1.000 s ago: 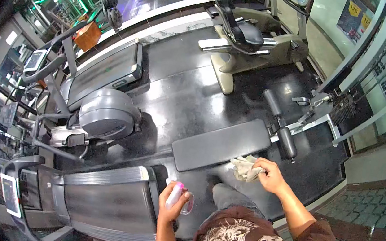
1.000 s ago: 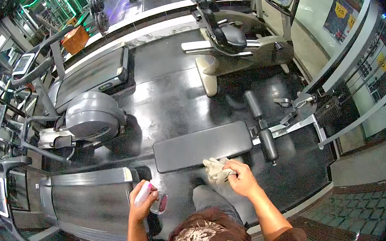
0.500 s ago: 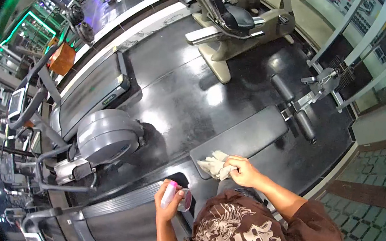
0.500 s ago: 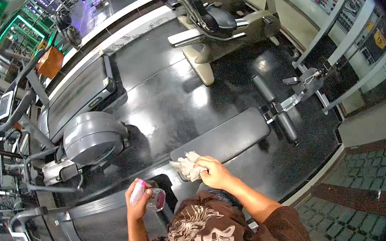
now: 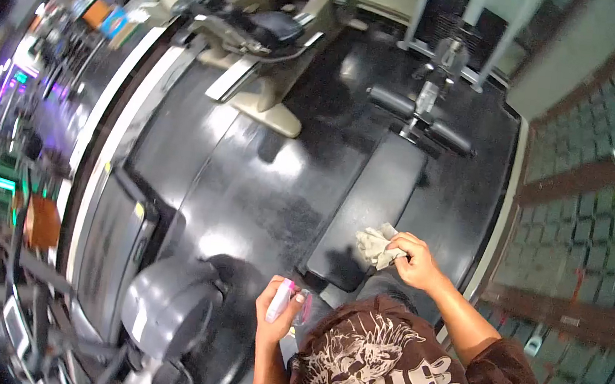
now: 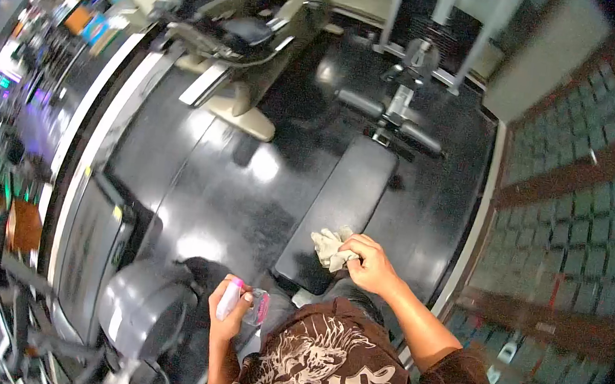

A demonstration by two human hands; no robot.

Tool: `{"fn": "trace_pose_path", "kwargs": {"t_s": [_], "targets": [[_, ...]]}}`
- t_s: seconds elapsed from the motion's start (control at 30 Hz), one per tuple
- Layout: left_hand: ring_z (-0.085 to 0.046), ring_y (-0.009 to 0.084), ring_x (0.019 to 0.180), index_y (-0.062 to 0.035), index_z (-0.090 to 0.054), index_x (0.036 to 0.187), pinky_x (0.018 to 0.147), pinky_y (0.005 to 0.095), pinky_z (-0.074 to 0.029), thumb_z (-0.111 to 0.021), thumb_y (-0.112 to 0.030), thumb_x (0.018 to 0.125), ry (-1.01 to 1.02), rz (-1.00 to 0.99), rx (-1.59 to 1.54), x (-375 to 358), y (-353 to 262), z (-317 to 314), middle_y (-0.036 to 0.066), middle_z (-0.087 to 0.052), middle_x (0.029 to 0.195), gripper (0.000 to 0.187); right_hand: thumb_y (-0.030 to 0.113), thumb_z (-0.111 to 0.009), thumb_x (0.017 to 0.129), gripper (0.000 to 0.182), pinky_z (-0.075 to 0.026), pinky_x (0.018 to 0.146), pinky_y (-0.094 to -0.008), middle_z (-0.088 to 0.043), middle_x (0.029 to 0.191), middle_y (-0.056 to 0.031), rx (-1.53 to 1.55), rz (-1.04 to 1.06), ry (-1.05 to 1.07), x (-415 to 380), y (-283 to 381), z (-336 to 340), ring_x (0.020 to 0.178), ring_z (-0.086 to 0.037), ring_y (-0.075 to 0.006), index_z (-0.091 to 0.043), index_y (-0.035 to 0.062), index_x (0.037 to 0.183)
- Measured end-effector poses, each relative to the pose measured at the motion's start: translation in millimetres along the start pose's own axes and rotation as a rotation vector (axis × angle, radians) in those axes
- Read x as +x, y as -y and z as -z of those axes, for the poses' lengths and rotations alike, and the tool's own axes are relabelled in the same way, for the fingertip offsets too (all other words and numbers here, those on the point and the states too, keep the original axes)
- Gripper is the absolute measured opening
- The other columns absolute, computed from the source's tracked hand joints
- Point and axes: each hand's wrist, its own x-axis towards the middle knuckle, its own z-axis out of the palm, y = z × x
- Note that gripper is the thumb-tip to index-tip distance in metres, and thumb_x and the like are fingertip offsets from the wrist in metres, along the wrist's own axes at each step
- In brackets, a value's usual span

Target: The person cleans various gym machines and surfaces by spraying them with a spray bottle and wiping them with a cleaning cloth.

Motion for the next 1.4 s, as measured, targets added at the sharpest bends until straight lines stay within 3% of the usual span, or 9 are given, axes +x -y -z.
{"fn": "trace_pose_path", "kwargs": {"t_s": [0.17,0.4,0.63,0.73,1.0,1.2,1.3,1.4], "targets": [[-0.054,0.0105,0.076,-0.0004,-0.063,0.092,0.063,0.0243,-0.046,-0.072,-0.002,0.085,0.294,-0.059,0.062,32,-23,68,0.004,-0.056,0.090,0.012,-0.002,-0.049,0.072,0.024,-0.049,0.081,-0.0415,-0.063,0.091,-0.0155,-0.071,-0.093,-0.177,-28,48,-66,0.087,-0.060,-0.0344,-0.062,-0.0016,0.091],[-0.057,0.0147,0.080,0.0017,-0.063,0.091,0.073,0.0288,-0.048,-0.075,-0.009,0.083,0.386,-0.115,0.138,74,-21,158,0.007,-0.058,0.090,0.018,-0.003,-0.048,0.072,0.024,-0.049,0.083,-0.0439,-0.062,0.090,-0.0178,-0.116,-0.144,-0.156,-29,107,-137,0.091,-0.059,-0.0379,-0.062,-0.0010,0.092],[-0.058,0.0152,0.084,-0.0014,-0.062,0.093,0.074,0.0295,-0.049,-0.077,-0.008,0.083,0.501,-0.111,0.205,113,-43,184,0.006,-0.057,0.095,0.019,0.000,-0.051,0.073,0.021,-0.050,0.081,-0.0439,-0.064,0.091,-0.0206,-0.260,-0.391,-0.454,-31,98,-138,0.090,-0.061,-0.0400,-0.063,-0.0009,0.090],[-0.058,0.0153,0.083,-0.0018,-0.062,0.093,0.074,0.0294,-0.049,-0.077,-0.008,0.083,0.536,-0.199,0.264,137,-52,192,0.006,-0.058,0.094,0.018,-0.001,-0.050,0.073,0.023,-0.049,0.080,-0.0435,-0.063,0.091,-0.0211,-0.261,-0.411,-0.517,-21,92,-139,0.089,-0.061,-0.0403,-0.062,-0.0019,0.093],[-0.058,0.0154,0.083,-0.0004,-0.063,0.093,0.074,0.0294,-0.049,-0.076,-0.007,0.083,0.540,-0.157,0.189,212,-75,219,0.007,-0.059,0.093,0.017,0.003,-0.054,0.081,0.024,-0.049,0.081,-0.0399,-0.062,0.094,-0.0194,-0.126,-0.524,-0.635,70,90,-157,0.088,-0.062,-0.0299,-0.059,-0.0023,0.104],[-0.058,0.0160,0.083,-0.0006,-0.063,0.092,0.077,0.0295,-0.049,-0.076,-0.007,0.083,0.537,-0.167,0.192,308,-76,243,0.007,-0.060,0.094,0.017,0.007,-0.072,0.078,0.043,-0.051,0.089,-0.0407,-0.065,0.107,-0.0187,-0.144,-0.532,-0.730,190,95,-158,0.102,-0.064,-0.0358,-0.055,0.0005,0.117],[-0.058,0.0150,0.083,-0.0011,-0.063,0.092,0.077,0.0295,-0.049,-0.076,-0.007,0.084,0.530,-0.145,0.191,359,-86,247,0.006,-0.060,0.093,0.016,0.005,-0.073,0.076,0.048,-0.050,0.092,-0.0423,-0.064,0.109,-0.0189,-0.158,-0.600,-0.724,238,76,-155,0.105,-0.063,-0.0392,-0.055,0.0022,0.120],[-0.058,0.0139,0.085,-0.0012,-0.063,0.092,0.076,0.0292,-0.049,-0.075,-0.008,0.086,0.569,-0.101,0.148,416,-92,253,0.006,-0.060,0.093,0.015,-0.001,-0.068,0.076,0.046,-0.047,0.098,-0.0422,-0.056,0.124,-0.0194,-0.257,-0.560,-0.527,281,65,-145,0.115,-0.057,-0.0382,-0.057,0.0049,0.120]]}}
